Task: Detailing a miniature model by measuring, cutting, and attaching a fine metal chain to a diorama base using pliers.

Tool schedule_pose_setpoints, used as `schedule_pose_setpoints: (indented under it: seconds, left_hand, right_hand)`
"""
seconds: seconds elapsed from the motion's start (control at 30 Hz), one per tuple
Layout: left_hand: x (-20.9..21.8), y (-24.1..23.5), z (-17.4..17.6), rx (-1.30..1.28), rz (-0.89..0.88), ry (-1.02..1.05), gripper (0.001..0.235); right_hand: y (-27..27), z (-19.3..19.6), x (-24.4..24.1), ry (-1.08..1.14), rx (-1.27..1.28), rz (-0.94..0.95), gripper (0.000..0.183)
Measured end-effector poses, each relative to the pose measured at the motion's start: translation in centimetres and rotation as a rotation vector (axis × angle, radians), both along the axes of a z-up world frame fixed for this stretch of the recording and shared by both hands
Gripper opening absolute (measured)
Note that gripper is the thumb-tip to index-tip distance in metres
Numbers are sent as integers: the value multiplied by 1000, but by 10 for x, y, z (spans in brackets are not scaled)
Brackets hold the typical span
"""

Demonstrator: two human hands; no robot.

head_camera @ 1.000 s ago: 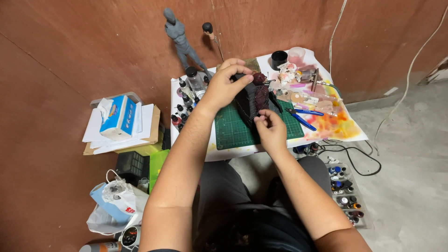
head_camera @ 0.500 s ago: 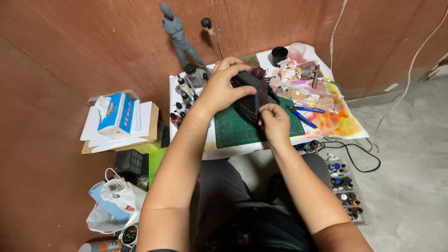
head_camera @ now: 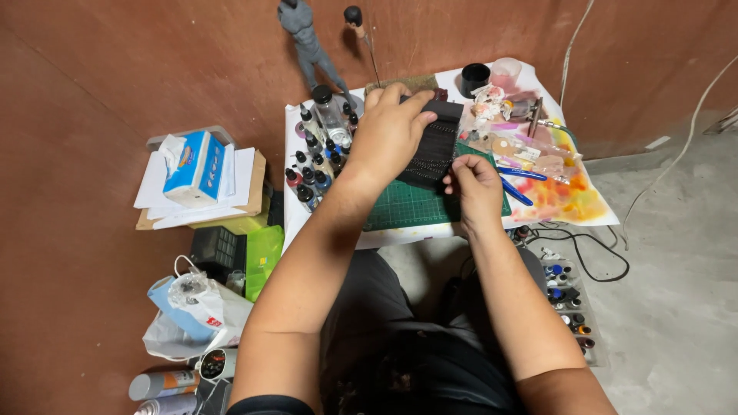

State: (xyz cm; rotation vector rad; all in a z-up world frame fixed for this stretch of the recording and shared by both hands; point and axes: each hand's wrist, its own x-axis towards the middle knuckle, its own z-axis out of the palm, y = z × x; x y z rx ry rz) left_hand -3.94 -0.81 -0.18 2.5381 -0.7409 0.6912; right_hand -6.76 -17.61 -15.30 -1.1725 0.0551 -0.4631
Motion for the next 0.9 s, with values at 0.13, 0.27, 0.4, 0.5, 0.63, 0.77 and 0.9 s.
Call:
schedule_pose_setpoints:
  seconds: [0.13, 0.27, 0.4, 0.5, 0.63, 0.77, 0.9]
  left_hand:
    - [-3, -2, 4, 16, 5, -9, 34]
    - [1, 0, 2, 35, -2, -52, 33]
    - [2, 1, -1, 55, 4, -109, 33]
    - [1, 3, 0, 43, 4, -125, 33]
    - [-3, 6, 4, 4, -56, -237, 31]
    - [-5, 6, 5, 23, -88, -336, 27]
    - [-10, 7, 10, 49, -95, -380, 27]
  right_hand:
    - [-1, 4, -2, -15, 21, 18, 10]
    - [3, 10, 1, -64, -28, -25, 22]
    - [2, -5, 16, -51, -90, -74, 23]
    - [3, -12, 23, -34, -108, -148, 21]
    - [6, -14, 31, -15, -147, -260, 17]
    - [10, 3, 30, 1, -162, -335, 11]
    - [14, 11, 32, 11, -145, -358, 9]
